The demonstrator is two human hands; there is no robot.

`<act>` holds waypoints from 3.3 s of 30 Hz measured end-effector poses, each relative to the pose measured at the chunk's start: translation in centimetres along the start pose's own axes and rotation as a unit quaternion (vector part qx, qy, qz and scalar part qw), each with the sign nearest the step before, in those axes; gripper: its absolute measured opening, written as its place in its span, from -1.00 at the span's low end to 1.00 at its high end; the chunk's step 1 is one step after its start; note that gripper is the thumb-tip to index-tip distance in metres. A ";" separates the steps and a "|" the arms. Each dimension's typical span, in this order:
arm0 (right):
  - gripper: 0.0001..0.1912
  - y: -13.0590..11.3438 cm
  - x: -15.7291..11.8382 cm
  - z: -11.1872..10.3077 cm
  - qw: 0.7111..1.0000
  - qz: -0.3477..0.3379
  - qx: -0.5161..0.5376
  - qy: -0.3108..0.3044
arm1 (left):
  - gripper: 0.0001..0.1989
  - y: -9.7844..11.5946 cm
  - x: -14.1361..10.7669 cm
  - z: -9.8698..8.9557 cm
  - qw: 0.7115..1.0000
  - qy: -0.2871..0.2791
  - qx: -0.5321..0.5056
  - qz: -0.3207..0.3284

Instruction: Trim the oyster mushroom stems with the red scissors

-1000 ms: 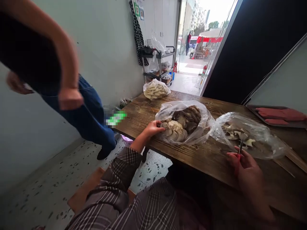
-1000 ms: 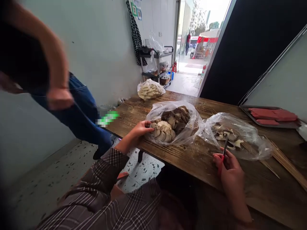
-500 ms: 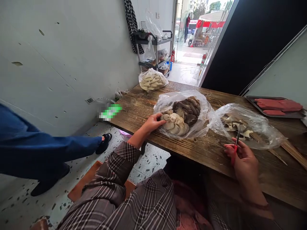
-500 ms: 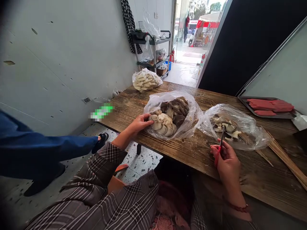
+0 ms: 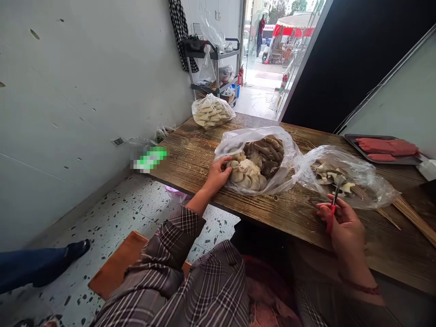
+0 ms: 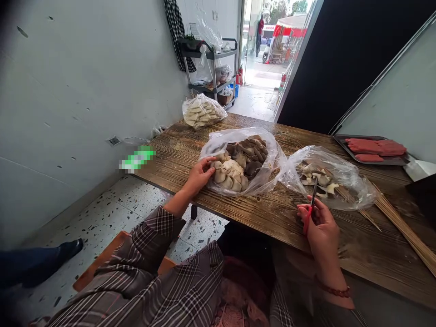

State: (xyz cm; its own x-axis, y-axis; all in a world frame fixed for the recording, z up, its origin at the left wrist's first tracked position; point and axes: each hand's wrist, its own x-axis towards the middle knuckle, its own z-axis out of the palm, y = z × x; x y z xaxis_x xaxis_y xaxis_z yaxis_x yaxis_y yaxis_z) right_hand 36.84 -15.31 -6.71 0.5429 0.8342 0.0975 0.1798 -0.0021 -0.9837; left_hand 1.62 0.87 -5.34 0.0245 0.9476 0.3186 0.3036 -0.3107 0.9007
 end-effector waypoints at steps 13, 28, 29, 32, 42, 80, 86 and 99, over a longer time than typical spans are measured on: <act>-0.36 -0.2 0.0 0.1 1.000 0.001 -0.009 -0.001 | -0.78 2.5 2.7 -1.3 0.961 -0.113 0.227 0.113; -0.34 0.2 0.2 0.0 1.000 -0.004 0.007 -0.012 | -0.81 3.4 3.0 -1.5 0.986 -0.138 0.085 -0.034; -0.33 0.2 0.1 0.0 1.000 -0.006 0.006 -0.014 | -0.83 3.4 3.0 -1.4 0.986 -0.143 0.075 -0.045; -0.33 0.3 0.2 0.0 1.000 -0.014 -0.007 -0.021 | -0.83 3.6 3.0 -1.3 0.985 -0.146 0.061 -0.065; -0.38 0.8 0.1 0.0 0.999 -0.038 -0.015 -0.033 | -0.86 5.4 3.2 0.0 0.984 -0.132 -0.006 -0.119; -0.45 -13.4 0.5 12.6 0.852 0.182 0.002 -0.490 | -0.74 5.1 1.5 0.8 0.959 -0.051 -0.217 -0.176; -0.62 -14.6 1.2 14.0 0.835 0.252 -0.029 -0.488 | -0.73 4.9 1.2 0.8 0.953 -0.042 -0.254 -0.162; -0.61 -16.5 0.6 16.7 0.847 0.280 -0.056 -0.448 | -0.73 4.2 1.1 1.3 0.954 -0.015 -0.259 -0.148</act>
State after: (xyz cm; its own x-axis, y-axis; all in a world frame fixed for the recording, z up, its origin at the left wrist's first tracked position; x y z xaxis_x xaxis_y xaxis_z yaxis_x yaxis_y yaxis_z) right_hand 20.50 -5.57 7.04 -0.2621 0.7690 -0.5830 0.2046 -0.5461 -0.8124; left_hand 4.15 0.69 -1.63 0.0407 0.9988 0.0257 -0.2097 -0.0166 0.9776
